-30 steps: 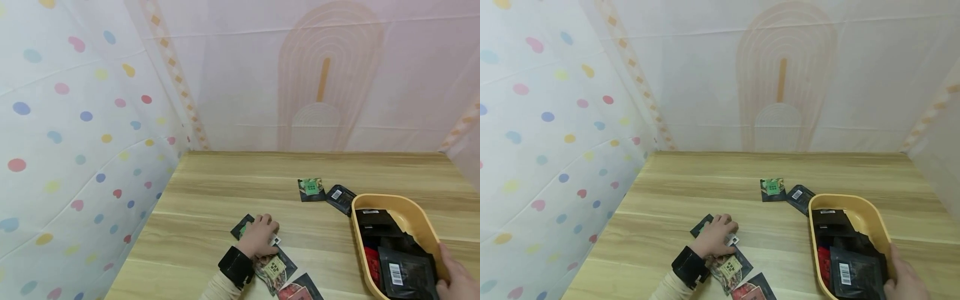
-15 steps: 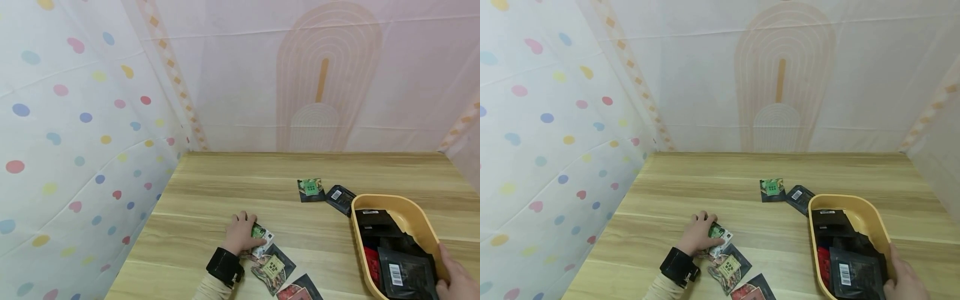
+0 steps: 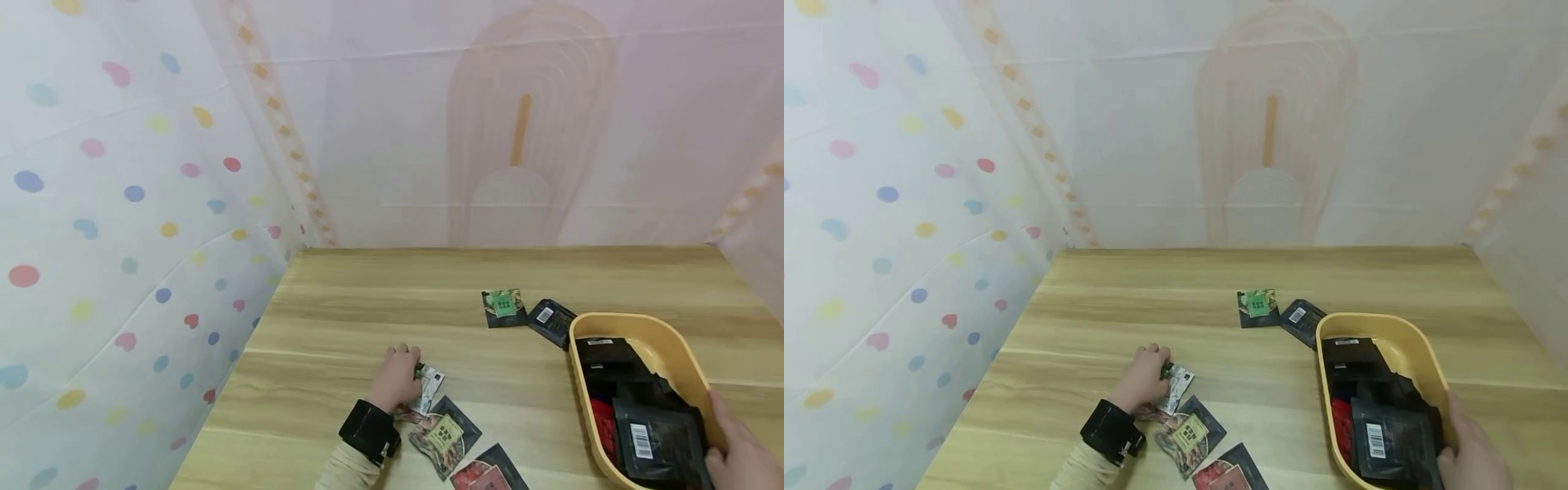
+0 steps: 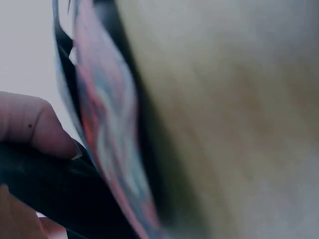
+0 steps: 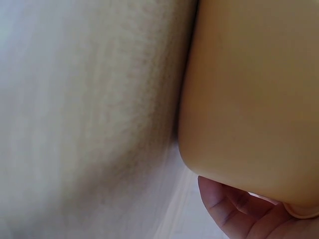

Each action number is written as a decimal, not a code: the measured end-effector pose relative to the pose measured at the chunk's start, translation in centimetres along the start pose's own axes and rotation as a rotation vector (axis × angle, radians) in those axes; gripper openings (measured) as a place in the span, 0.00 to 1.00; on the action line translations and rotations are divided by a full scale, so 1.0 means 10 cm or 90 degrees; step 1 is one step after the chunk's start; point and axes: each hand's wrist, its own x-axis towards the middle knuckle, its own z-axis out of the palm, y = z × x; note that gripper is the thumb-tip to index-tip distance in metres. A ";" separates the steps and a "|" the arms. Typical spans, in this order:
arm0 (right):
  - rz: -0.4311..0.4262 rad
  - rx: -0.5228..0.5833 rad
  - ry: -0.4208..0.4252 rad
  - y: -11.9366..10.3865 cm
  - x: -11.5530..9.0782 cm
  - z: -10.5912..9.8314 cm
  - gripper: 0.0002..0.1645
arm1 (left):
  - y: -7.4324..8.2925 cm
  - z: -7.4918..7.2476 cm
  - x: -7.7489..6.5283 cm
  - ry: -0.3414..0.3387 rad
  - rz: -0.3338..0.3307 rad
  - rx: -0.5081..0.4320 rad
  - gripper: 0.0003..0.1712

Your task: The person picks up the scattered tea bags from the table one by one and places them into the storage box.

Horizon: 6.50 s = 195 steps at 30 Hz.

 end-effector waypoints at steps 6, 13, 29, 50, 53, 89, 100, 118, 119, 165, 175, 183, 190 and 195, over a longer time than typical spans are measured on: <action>-0.025 0.012 0.023 -0.03 -0.03 -0.05 0.58 | 0.06 -0.14 0.04 0.026 -0.011 -0.010 0.09; -0.089 0.028 0.057 -0.03 -0.03 -0.08 0.56 | 0.21 -0.33 0.09 0.072 0.031 -0.037 0.09; -0.074 0.036 0.028 -0.03 -0.05 -0.07 0.55 | 2.22 -0.24 0.68 -0.063 0.358 0.215 0.26; -0.126 0.056 0.102 -0.05 -0.15 -0.07 0.54 | 2.45 0.08 0.67 -0.094 0.441 0.206 0.47; -0.138 0.059 0.114 -0.04 -0.15 -0.06 0.55 | 2.30 0.03 0.60 -0.088 0.430 0.180 0.45; -0.133 0.047 0.054 -0.11 -0.10 -0.11 0.54 | 0.09 0.09 -0.36 -0.011 -0.038 0.080 0.34; -0.161 0.059 0.060 -0.15 -0.10 -0.14 0.53 | 0.10 0.00 -0.33 -0.027 -0.060 0.059 0.30; -0.161 0.057 0.075 -0.07 -0.17 -0.16 0.52 | 0.12 0.01 -0.30 -0.038 -0.036 0.081 0.28; -0.162 0.058 0.077 -0.07 -0.17 -0.16 0.52 | 0.13 0.00 -0.30 -0.044 -0.036 0.088 0.28; -0.129 0.063 0.049 -0.05 -0.17 -0.18 0.50 | 1.56 -0.27 0.41 0.034 0.253 0.150 0.38; -0.125 0.056 0.042 -0.04 -0.16 -0.19 0.50 | 2.62 0.08 0.59 -0.085 0.370 0.240 0.39; -0.087 0.054 0.008 -0.05 -0.14 -0.18 0.50 | 2.77 0.34 0.59 -0.128 0.403 0.243 0.38; -0.097 0.056 0.013 -0.02 -0.13 -0.17 0.50 | 2.69 0.40 0.60 -0.117 0.452 0.234 0.33; -0.081 0.044 -0.004 -0.03 -0.12 -0.19 0.49 | 2.65 0.30 0.61 -0.102 0.457 0.212 0.33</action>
